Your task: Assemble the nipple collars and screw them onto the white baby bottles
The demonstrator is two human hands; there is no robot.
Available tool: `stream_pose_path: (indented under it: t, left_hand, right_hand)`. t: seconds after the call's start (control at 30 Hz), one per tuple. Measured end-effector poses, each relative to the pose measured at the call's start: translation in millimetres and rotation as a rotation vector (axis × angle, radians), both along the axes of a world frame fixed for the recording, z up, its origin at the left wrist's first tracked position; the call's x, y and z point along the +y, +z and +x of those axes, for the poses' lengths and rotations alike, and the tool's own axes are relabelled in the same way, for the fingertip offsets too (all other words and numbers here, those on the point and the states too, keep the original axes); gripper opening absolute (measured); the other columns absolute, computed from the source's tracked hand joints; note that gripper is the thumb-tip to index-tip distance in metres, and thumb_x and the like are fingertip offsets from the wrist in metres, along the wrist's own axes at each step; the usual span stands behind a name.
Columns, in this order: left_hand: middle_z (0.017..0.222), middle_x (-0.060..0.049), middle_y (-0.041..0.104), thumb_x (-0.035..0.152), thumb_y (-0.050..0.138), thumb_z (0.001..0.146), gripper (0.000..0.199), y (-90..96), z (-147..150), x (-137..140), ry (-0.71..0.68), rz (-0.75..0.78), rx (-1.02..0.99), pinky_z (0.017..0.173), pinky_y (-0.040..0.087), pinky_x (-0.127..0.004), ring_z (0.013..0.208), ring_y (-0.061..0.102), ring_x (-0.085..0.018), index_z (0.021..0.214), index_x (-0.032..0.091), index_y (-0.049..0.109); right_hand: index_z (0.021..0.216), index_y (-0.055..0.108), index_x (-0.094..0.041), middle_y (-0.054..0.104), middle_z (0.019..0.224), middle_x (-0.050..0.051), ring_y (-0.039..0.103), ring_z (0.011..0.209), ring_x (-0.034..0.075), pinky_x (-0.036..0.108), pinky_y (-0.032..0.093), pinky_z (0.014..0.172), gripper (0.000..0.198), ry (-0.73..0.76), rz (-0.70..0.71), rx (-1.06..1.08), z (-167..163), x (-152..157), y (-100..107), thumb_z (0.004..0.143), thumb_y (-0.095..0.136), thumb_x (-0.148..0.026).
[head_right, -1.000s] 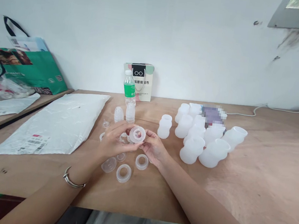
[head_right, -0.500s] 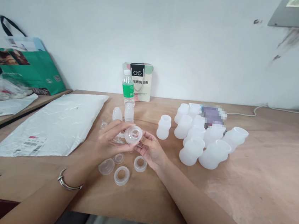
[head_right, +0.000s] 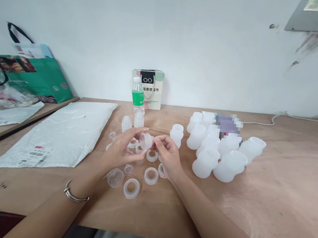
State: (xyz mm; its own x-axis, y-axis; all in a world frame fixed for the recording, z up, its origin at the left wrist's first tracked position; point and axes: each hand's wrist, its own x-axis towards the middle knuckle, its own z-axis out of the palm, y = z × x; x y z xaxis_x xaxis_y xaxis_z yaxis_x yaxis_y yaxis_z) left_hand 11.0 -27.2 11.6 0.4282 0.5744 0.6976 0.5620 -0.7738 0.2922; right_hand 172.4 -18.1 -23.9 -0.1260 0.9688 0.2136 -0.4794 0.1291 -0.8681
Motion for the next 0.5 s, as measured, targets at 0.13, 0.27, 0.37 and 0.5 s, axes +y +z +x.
stream_pose_path:
  t: [0.13,0.27,0.37,0.5]
  left_hand:
    - [0.110,-0.009,0.056,0.019,0.060,0.075,0.037,-11.2,-3,10,0.057,0.061,0.071,0.084,0.049,-0.037,0.102,0.055,-0.023,0.110,0.019,0.051]
    - [0.104,-0.009,0.053,0.020,0.060,0.076,0.038,-20.5,-5,18,0.072,0.003,0.126,0.085,0.048,-0.039,0.098,0.054,-0.023,0.113,0.020,0.051]
    - [0.103,-0.007,0.054,0.020,0.060,0.077,0.038,-21.0,-10,24,0.068,-0.035,0.109,0.084,0.047,-0.038,0.095,0.055,-0.021,0.114,0.021,0.052]
    - [0.105,-0.007,0.056,0.019,0.057,0.078,0.030,-16.7,-15,40,0.257,-0.189,0.124,0.083,0.047,-0.033,0.096,0.056,-0.019,0.107,0.018,0.053]
  right_hand:
    - [0.075,0.064,-0.023,0.062,0.066,-0.001,0.056,0.064,0.013,0.028,0.045,0.064,0.009,-0.203,0.181,-0.220,-3,-8,5,0.076,0.068,-0.031]
    - [0.082,0.064,-0.022,0.067,0.075,0.002,0.061,0.070,0.016,0.030,0.047,0.068,0.008,-0.202,0.233,-0.320,-6,-9,1,0.077,0.067,-0.028]
    - [0.094,0.060,-0.023,0.067,0.078,0.002,0.062,0.073,0.016,0.031,0.048,0.071,0.018,-0.210,0.224,-0.278,-6,-5,0,0.079,0.065,-0.030]
    - [0.095,0.056,-0.022,0.064,0.074,0.000,0.062,0.073,0.015,0.031,0.049,0.072,0.021,-0.290,0.194,-0.299,1,3,-2,0.081,0.059,-0.038]
